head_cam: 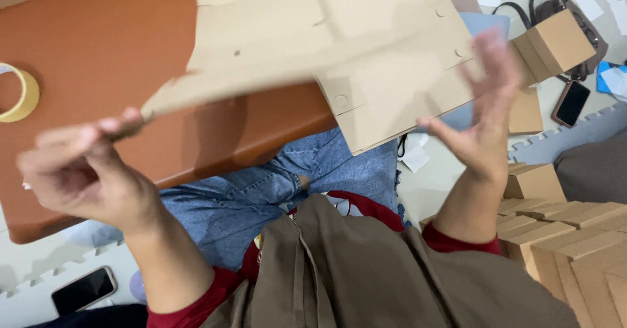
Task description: The person assembles a flat cardboard box by folding the sides and tucking the tabs into slots. They then place a thank you card inside the box and close the lid.
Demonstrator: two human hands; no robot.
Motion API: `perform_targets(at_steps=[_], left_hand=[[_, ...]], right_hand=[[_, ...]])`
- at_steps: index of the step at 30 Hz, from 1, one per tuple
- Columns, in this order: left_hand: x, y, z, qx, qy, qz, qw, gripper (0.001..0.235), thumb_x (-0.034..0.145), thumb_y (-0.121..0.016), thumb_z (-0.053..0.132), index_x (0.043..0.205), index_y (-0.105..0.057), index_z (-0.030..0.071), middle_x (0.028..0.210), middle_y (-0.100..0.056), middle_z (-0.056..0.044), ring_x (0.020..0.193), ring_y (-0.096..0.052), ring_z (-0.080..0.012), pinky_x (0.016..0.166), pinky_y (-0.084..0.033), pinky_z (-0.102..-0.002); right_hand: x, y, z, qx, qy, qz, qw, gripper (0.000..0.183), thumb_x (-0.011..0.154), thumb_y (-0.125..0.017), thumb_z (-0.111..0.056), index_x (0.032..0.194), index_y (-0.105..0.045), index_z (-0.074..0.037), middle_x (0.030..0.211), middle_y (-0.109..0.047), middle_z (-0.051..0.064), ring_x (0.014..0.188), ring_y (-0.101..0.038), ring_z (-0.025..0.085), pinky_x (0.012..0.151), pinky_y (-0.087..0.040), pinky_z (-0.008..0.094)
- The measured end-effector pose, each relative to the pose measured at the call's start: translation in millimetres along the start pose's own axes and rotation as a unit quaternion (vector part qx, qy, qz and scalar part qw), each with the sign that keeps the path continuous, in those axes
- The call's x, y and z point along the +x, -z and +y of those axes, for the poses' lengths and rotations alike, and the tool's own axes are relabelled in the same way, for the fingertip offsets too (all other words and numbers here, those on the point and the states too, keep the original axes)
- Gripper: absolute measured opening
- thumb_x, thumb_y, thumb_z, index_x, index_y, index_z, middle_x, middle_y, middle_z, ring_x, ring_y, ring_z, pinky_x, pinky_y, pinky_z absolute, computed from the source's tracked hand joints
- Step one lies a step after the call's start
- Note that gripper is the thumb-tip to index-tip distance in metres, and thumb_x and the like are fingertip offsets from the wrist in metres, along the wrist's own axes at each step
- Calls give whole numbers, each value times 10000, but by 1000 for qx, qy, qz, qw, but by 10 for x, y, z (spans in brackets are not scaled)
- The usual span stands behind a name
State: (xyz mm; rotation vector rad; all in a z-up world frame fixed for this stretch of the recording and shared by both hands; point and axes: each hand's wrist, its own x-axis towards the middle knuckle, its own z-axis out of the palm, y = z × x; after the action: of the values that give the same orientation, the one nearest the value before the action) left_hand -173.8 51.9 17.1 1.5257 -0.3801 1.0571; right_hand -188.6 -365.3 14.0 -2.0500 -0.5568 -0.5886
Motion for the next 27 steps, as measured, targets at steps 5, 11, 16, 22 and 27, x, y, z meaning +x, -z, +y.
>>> perform_targets(at_steps=[5,11,16,22,27], left_hand=[[-482,430,8,49,50,-8,998,147,1087,-584,-28,980,-484,-48,920,-532,-287,847,-672,-383,841,-690,-570],[-907,1012,-143,83,76,52,992,175,1047,-626,94,974,-532,-32,897,-588,-262,821,-705,-408,811,-653,-533],[-1112,1206,-154,111,66,73,989,143,1030,-616,41,965,-564,-76,867,-620,-263,795,-729,-462,730,-623,-518],[-1166,1205,-185,141,53,110,982,121,992,-638,-34,933,-571,-115,828,-612,-279,759,-727,-494,688,-625,-509],[-1094,1147,-142,176,41,112,977,98,956,-674,-57,909,-602,-105,818,-620,-248,739,-727,-445,666,-611,-478]], right_hand=[[348,-508,-173,-139,135,-92,977,738,917,-894,-271,1462,-417,-126,1567,-357,170,1484,-355,373,1308,-311,582],[355,-1221,-260,41,146,-210,966,323,998,-548,-300,1166,-720,-86,1220,-716,100,1129,-701,281,1067,-479,485],[261,-1410,-447,131,125,-302,936,925,673,-622,-827,1253,-698,-110,1229,-716,140,1116,-690,366,1046,-462,583],[167,-1536,-735,162,187,-392,886,979,662,-724,-764,1369,-607,-98,1318,-635,260,1144,-660,458,960,-473,659],[62,-1673,-554,129,172,-210,954,171,861,-735,-199,999,-776,-106,1007,-775,121,943,-763,314,821,-589,503]])
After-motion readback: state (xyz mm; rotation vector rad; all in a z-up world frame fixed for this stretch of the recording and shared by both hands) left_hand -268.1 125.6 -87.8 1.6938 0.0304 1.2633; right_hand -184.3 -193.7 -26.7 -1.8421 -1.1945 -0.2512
